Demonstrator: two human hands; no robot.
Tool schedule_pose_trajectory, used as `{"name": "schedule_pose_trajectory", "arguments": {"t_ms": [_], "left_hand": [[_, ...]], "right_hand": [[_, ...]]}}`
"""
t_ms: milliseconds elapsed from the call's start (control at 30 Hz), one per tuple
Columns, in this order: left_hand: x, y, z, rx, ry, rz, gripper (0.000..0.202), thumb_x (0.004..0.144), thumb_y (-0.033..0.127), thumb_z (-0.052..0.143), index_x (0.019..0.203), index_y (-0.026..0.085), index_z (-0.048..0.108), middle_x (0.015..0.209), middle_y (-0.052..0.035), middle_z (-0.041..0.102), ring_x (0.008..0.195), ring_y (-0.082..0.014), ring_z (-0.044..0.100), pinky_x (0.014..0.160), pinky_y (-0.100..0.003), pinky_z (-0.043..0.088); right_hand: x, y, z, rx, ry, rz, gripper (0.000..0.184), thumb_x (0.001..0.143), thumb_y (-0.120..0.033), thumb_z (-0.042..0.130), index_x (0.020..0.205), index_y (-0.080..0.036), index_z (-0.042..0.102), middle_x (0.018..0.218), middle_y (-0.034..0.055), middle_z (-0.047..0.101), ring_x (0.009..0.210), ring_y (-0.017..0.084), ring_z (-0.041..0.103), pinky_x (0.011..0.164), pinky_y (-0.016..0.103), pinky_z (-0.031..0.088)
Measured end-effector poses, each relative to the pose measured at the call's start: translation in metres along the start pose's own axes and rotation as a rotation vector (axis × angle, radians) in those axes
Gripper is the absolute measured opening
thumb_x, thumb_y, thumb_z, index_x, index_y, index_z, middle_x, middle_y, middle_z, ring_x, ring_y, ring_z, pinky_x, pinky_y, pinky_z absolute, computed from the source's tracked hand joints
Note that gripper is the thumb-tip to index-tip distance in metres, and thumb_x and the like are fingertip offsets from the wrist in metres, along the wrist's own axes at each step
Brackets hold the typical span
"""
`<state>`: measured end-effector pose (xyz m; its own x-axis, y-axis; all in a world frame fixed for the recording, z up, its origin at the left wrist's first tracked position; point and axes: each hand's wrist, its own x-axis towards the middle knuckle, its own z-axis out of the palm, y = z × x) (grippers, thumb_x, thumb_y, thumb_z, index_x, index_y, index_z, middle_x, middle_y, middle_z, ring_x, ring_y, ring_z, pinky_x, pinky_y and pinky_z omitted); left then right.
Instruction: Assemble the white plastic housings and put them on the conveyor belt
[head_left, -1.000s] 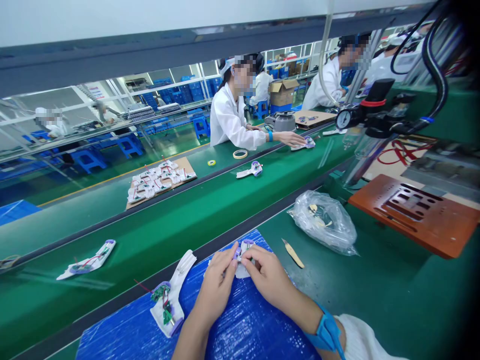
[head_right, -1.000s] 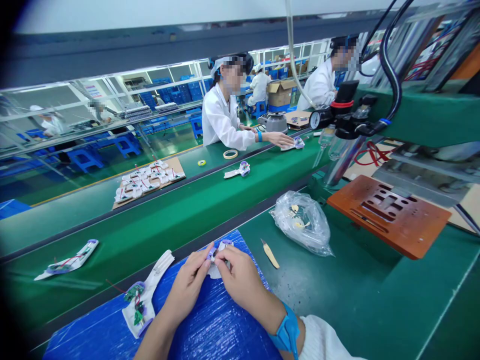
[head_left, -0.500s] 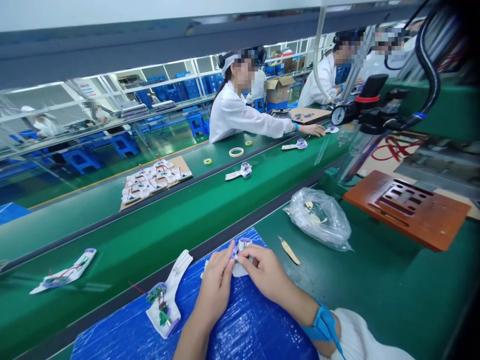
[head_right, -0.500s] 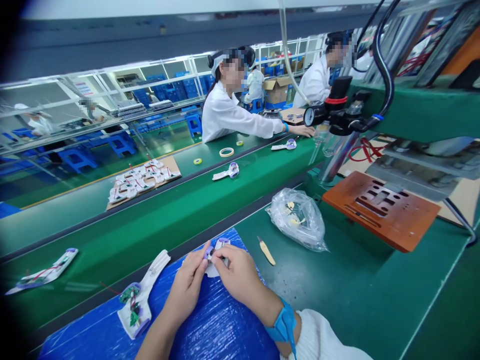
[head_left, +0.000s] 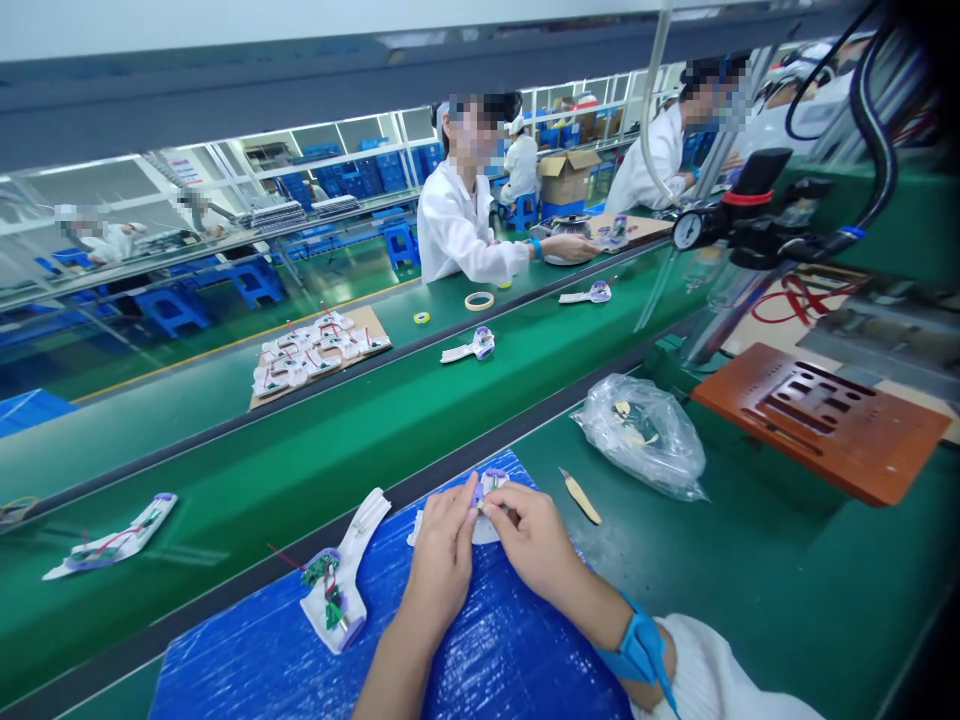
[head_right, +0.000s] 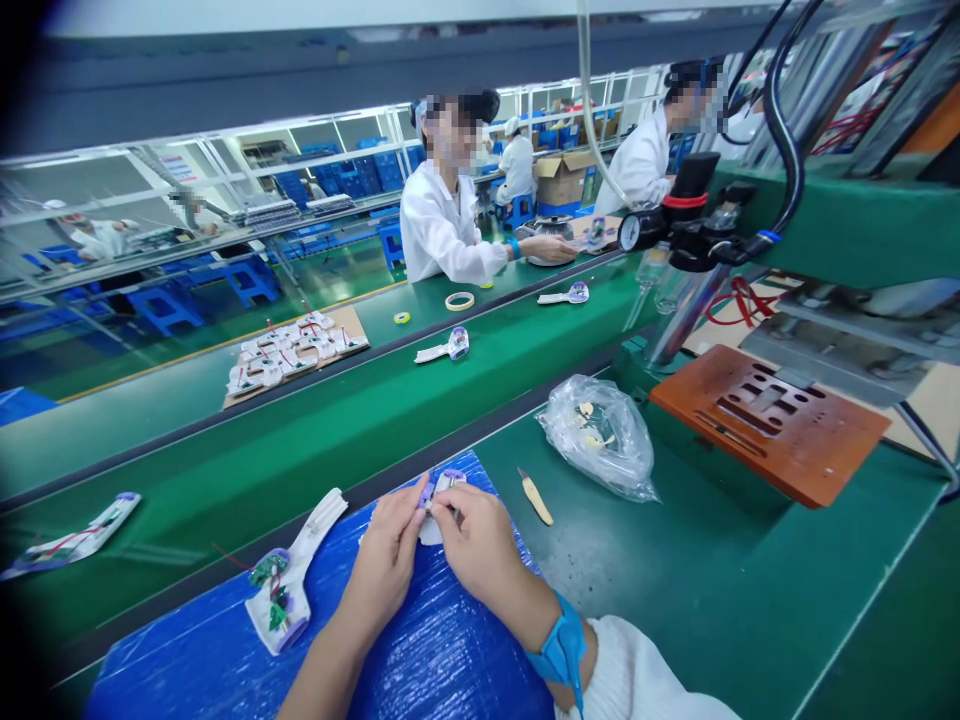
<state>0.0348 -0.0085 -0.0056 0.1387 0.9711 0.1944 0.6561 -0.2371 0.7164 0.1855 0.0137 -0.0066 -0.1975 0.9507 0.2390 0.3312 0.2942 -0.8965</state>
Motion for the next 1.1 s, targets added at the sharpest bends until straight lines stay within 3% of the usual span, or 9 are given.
{"name": "schedule_pose_trajectory", "arguments": {"t_ms": [433, 533, 600, 700, 800, 867, 967, 1033, 1100], "left_hand": [[0.001, 0.002, 0.001, -0.032, -0.033, -0.018, 0.040, 0.098, 0.031, 0.037, 0.136, 0.029, 0.049, 0.123, -0.0071, 0.062, 0.114, -0.0241, 0.053, 0.102, -0.045, 0.037], [0.007, 0.008, -0.009, -0.058, 0.042, -0.020, 0.040, 0.097, 0.032, 0.039, 0.135, 0.027, 0.051, 0.124, -0.0081, 0.060, 0.115, -0.0232, 0.054, 0.102, -0.042, 0.039], [0.020, 0.012, -0.032, -0.047, 0.176, -0.056, 0.042, 0.096, 0.035, 0.041, 0.136, 0.024, 0.050, 0.126, -0.0094, 0.059, 0.116, -0.0224, 0.054, 0.101, -0.040, 0.041], [0.051, 0.009, -0.095, 0.116, 0.399, -0.149, 0.047, 0.094, 0.040, 0.044, 0.137, 0.020, 0.047, 0.125, -0.0112, 0.060, 0.109, -0.0230, 0.058, 0.096, -0.038, 0.045], [0.083, -0.014, -0.167, 0.464, 0.426, -0.196, 0.047, 0.093, 0.038, 0.042, 0.136, 0.020, 0.048, 0.124, -0.0112, 0.061, 0.105, -0.0246, 0.060, 0.094, -0.039, 0.046], [0.100, -0.040, -0.201, 0.703, 0.329, -0.304, 0.047, 0.094, 0.035, 0.038, 0.137, 0.017, 0.045, 0.125, -0.0135, 0.060, 0.109, -0.0262, 0.059, 0.096, -0.038, 0.045], [0.114, -0.080, -0.224, 0.811, 0.217, -0.442, 0.043, 0.090, 0.026, 0.041, 0.129, 0.010, 0.052, 0.115, -0.0190, 0.064, 0.104, -0.0304, 0.061, 0.090, -0.040, 0.047], [0.122, -0.098, -0.223, 0.843, 0.183, -0.517, 0.040, 0.085, 0.020, 0.045, 0.121, 0.005, 0.056, 0.112, -0.0253, 0.062, 0.102, -0.0356, 0.061, 0.085, -0.046, 0.047], [0.135, -0.106, -0.211, 0.890, 0.175, -0.543, 0.043, 0.084, 0.018, 0.045, 0.123, 0.003, 0.054, 0.124, -0.0307, 0.053, 0.112, -0.0419, 0.053, 0.087, -0.055, 0.044]], "right_hand": [[-0.001, -0.002, 0.003, 0.009, 0.009, 0.004, 0.022, 0.089, -0.019, 0.052, 0.076, -0.021, 0.070, 0.073, 0.0038, 0.065, 0.068, 0.018, 0.057, 0.063, 0.029, 0.041], [0.001, -0.005, 0.000, 0.130, 0.071, -0.014, 0.019, 0.091, -0.024, 0.053, 0.092, -0.022, 0.072, 0.088, 0.0065, 0.068, 0.075, 0.019, 0.060, 0.066, 0.030, 0.045], [0.002, -0.005, -0.005, 0.208, 0.187, -0.002, 0.023, 0.091, -0.030, 0.053, 0.106, -0.022, 0.069, 0.104, 0.0094, 0.066, 0.085, 0.021, 0.061, 0.068, 0.030, 0.048], [0.006, 0.000, -0.011, 0.287, 0.333, 0.112, 0.029, 0.090, -0.040, 0.054, 0.108, -0.021, 0.067, 0.104, 0.0103, 0.064, 0.086, 0.022, 0.060, 0.066, 0.030, 0.048], [0.012, 0.010, -0.010, 0.377, 0.339, 0.307, 0.036, 0.085, -0.049, 0.057, 0.101, -0.019, 0.069, 0.078, 0.0064, 0.063, 0.061, 0.018, 0.054, 0.051, 0.028, 0.043], [0.015, 0.016, -0.007, 0.428, 0.324, 0.381, 0.040, 0.081, -0.053, 0.060, 0.099, -0.018, 0.069, 0.070, 0.0047, 0.061, 0.054, 0.016, 0.050, 0.046, 0.027, 0.040], [0.016, 0.020, -0.003, 0.434, 0.303, 0.398, 0.042, 0.077, -0.055, 0.063, 0.097, -0.018, 0.069, 0.071, 0.0055, 0.061, 0.056, 0.017, 0.051, 0.047, 0.028, 0.041], [0.016, 0.021, -0.002, 0.413, 0.288, 0.416, 0.043, 0.077, -0.056, 0.062, 0.098, -0.019, 0.069, 0.072, 0.0058, 0.062, 0.057, 0.018, 0.051, 0.048, 0.028, 0.042], [0.015, 0.023, -0.001, 0.396, 0.272, 0.454, 0.044, 0.077, -0.058, 0.062, 0.098, -0.020, 0.070, 0.072, 0.0061, 0.062, 0.058, 0.019, 0.052, 0.048, 0.029, 0.043]]}}
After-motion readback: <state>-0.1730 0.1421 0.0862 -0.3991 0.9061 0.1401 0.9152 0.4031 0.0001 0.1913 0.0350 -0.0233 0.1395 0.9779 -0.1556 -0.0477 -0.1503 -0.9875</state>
